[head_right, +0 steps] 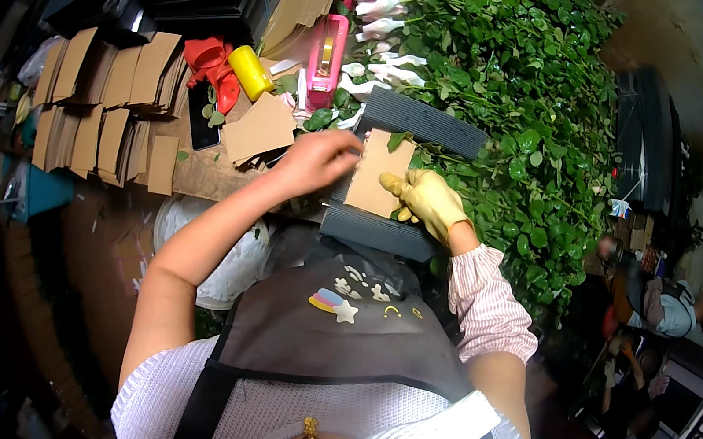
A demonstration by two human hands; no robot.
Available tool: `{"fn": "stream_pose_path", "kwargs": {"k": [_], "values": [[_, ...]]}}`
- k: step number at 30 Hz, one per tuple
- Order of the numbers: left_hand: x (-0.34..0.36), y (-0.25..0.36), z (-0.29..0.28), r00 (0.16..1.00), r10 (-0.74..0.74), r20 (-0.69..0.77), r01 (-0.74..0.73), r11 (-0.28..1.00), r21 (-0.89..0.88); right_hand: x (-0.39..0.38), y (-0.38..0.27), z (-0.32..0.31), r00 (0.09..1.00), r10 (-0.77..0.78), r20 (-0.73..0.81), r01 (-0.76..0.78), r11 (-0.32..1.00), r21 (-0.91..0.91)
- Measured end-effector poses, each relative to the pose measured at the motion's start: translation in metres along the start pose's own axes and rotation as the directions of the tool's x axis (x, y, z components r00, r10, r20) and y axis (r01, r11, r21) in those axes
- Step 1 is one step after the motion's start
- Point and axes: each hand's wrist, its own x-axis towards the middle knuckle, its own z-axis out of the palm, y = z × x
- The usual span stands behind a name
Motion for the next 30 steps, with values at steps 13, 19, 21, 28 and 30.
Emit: {"fn": "stream_pose_path", "kwargs": {"k": [13,19,21,28,30], "values": [[0.066,0.055,0.025,0.761,-0.329,0.559,-0.018,0.851,0.525,-0.087,0.035,-0.031,0.92,0.041,0.389,0.043,0.978,-0.206],[0.072,0.055,0.029,0.749,-0.347,0.565,-0.001,0.852,0.524,-0.049,0.144,0.012,0.907,-0.421,0.003,0.367,0.789,-0.493],[0.074,0.05,0.03,0.754,-0.316,0.576,-0.021,0.865,0.502,-0.064,0.122,0.004,0.701,-0.712,-0.042,0.673,0.68,-0.29],[0.064,0.049,0.027,0.794,-0.325,0.515,0.014,0.855,0.518,-0.086,0.026,-0.033,0.254,-0.955,-0.153,0.764,0.295,-0.573],[0.068,0.052,0.023,0.79,-0.296,0.537,-0.009,0.87,0.493,-0.071,0.015,-0.033,0.3,-0.946,-0.126,0.65,0.299,-0.698]]}}
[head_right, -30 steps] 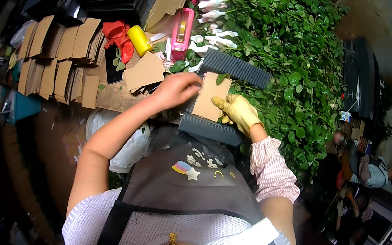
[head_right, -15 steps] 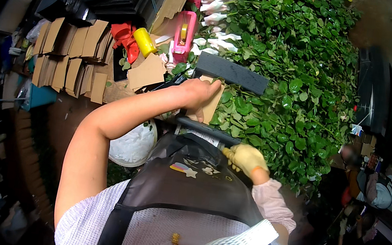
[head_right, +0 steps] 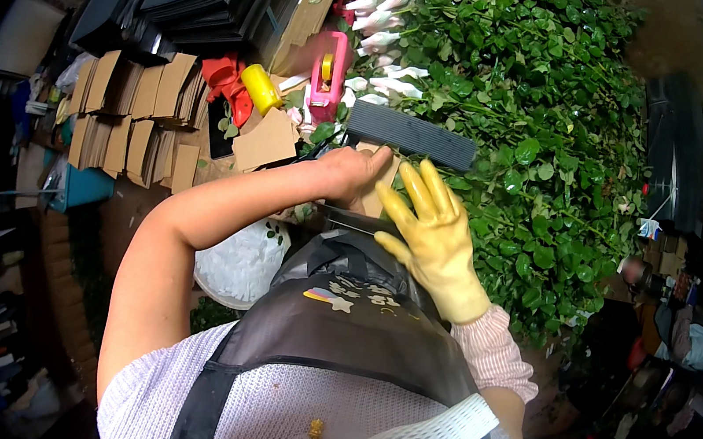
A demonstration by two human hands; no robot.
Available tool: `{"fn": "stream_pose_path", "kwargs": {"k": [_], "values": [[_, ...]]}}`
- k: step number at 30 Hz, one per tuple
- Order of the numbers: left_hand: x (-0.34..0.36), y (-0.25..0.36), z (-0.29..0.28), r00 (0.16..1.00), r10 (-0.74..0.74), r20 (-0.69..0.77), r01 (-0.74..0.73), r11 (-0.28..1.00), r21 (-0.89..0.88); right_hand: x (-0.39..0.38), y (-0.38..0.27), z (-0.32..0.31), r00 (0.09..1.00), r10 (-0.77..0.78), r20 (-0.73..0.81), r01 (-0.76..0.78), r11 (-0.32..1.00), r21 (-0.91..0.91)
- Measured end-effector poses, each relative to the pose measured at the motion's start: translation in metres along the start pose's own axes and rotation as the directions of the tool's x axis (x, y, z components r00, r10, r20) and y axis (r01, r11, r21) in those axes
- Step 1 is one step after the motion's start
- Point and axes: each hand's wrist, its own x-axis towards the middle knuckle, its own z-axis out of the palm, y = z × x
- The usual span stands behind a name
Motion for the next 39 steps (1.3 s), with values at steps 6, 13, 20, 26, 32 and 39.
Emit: {"fn": "stream_pose_path", "kwargs": {"k": [6,13,20,26,32,39], "values": [[0.021,-0.015,-0.008,0.999,0.045,-0.002,-0.045,0.999,-0.003,0.008,0.054,0.047,0.929,0.292,0.229,-0.325,0.938,0.121],[-0.035,-0.022,0.026,0.714,0.658,-0.237,-0.562,0.742,0.366,0.012,0.069,0.066,0.708,0.558,0.434,-0.671,0.723,0.165],[-0.03,-0.043,0.069,0.633,0.627,-0.453,-0.488,0.779,0.395,0.052,0.065,0.033,0.979,0.171,-0.113,-0.173,0.985,-0.014],[-0.024,-0.043,0.071,0.6,0.626,-0.498,-0.457,0.78,0.428,0.076,0.076,0.038,0.964,0.107,0.245,-0.121,0.992,0.045],[-0.029,-0.037,0.08,0.745,0.47,-0.472,-0.368,0.881,0.296,0.046,0.023,0.077,0.843,0.181,0.506,0.081,0.888,-0.453],[-0.061,-0.051,0.146,0.282,-0.054,-0.958,-0.023,0.998,-0.063,0.018,-0.01,0.078,0.76,0.273,0.59,0.122,0.831,-0.542]]}}
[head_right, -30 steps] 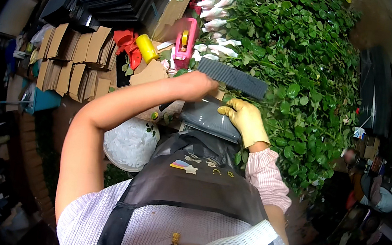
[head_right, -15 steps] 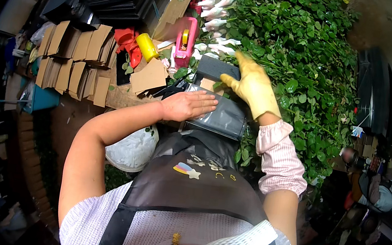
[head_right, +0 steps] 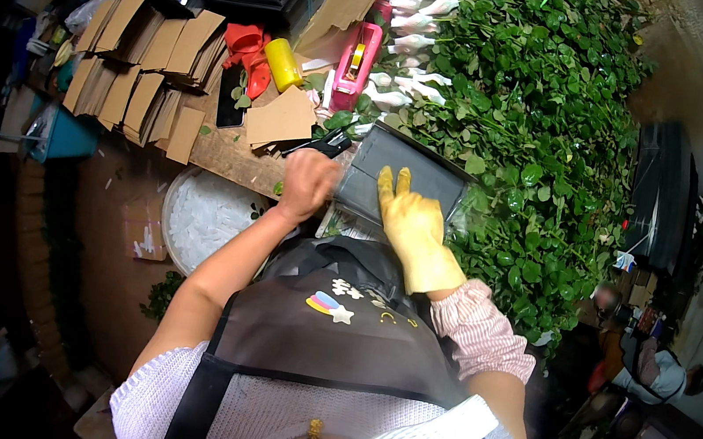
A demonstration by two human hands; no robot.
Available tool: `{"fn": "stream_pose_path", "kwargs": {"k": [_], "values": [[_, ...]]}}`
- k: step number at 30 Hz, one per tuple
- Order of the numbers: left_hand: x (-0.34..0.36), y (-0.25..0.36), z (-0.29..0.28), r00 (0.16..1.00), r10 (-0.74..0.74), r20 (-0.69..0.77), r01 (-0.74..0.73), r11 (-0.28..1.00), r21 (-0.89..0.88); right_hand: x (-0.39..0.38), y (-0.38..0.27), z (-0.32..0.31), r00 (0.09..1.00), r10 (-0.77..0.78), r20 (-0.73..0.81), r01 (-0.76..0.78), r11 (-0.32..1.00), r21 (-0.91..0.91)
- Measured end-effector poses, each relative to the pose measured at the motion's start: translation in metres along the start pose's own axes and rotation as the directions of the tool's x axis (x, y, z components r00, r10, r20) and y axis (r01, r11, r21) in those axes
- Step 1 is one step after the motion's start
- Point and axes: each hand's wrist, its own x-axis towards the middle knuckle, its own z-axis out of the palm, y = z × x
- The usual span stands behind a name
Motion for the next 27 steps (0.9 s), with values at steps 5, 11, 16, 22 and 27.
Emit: {"fn": "stream_pose_path", "kwargs": {"k": [5,11,16,22,27], "values": [[-0.031,-0.05,0.011,0.924,-0.288,0.251,0.163,0.891,0.424,-0.002,0.002,-0.003,0.994,-0.007,0.111,0.009,1.0,-0.013],[0.01,-0.052,0.003,0.551,-0.625,0.553,0.461,0.78,0.423,-0.002,-0.002,-0.013,0.99,0.016,0.142,-0.013,1.0,-0.018],[0.036,-0.037,-0.044,0.102,-0.22,0.97,0.953,-0.258,-0.159,-0.003,-0.003,-0.009,0.991,0.043,0.126,-0.042,0.999,-0.01],[0.057,-0.037,-0.051,0.225,-0.336,0.915,0.847,0.532,-0.013,-0.003,-0.007,-0.008,0.99,0.047,0.13,-0.042,0.998,-0.043],[0.102,-0.024,-0.077,0.222,-0.287,0.932,0.614,0.784,0.095,-0.002,-0.006,-0.009,0.986,0.066,0.152,-0.06,0.997,-0.04]]}}
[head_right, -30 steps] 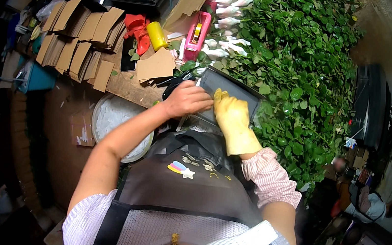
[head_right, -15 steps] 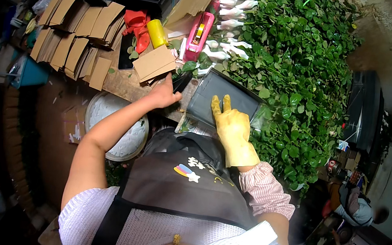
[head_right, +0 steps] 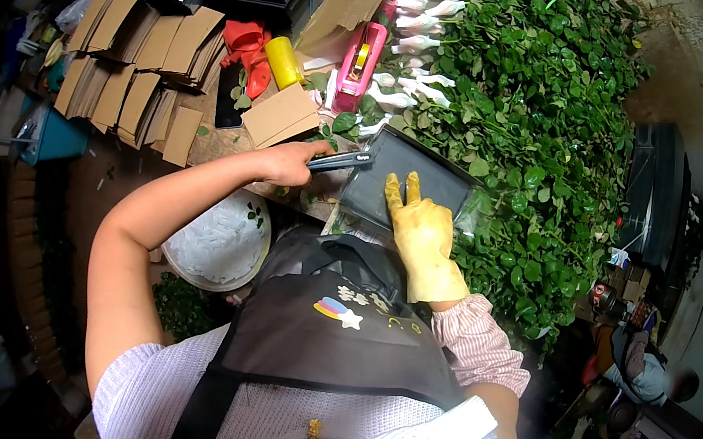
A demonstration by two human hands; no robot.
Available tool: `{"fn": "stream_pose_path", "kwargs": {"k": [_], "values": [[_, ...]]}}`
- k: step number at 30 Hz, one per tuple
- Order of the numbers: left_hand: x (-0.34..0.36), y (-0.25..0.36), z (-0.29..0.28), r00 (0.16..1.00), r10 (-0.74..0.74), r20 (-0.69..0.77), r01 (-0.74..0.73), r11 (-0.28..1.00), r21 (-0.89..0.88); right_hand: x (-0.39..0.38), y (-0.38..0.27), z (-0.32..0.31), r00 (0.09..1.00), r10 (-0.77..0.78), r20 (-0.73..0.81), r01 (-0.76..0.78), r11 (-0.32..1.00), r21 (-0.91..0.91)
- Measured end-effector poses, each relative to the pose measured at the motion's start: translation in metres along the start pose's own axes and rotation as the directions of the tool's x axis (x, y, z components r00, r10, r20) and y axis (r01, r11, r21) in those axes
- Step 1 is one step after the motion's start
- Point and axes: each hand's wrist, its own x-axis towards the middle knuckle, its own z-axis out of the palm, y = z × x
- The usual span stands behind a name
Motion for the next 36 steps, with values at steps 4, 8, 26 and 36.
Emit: {"fn": "stream_pose_path", "kwargs": {"k": [4,8,26,36], "values": [[0.005,0.002,0.003,0.999,0.031,-0.036,-0.02,0.959,0.284,0.001,-0.001,-0.004,1.0,-0.001,0.018,0.001,1.0,-0.01],[0.012,0.002,0.011,0.992,0.035,-0.117,0.026,0.878,0.479,0.001,0.0,0.005,0.997,-0.015,-0.071,0.013,1.0,-0.018],[-0.012,-0.044,0.062,0.564,0.802,-0.197,-0.075,0.287,0.955,0.002,0.002,0.009,0.989,-0.039,-0.144,0.035,0.999,-0.033],[0.037,-0.047,0.012,0.578,0.81,0.101,-0.437,0.203,0.876,-0.003,0.003,0.009,0.963,-0.031,-0.269,0.025,0.999,-0.024]]}}
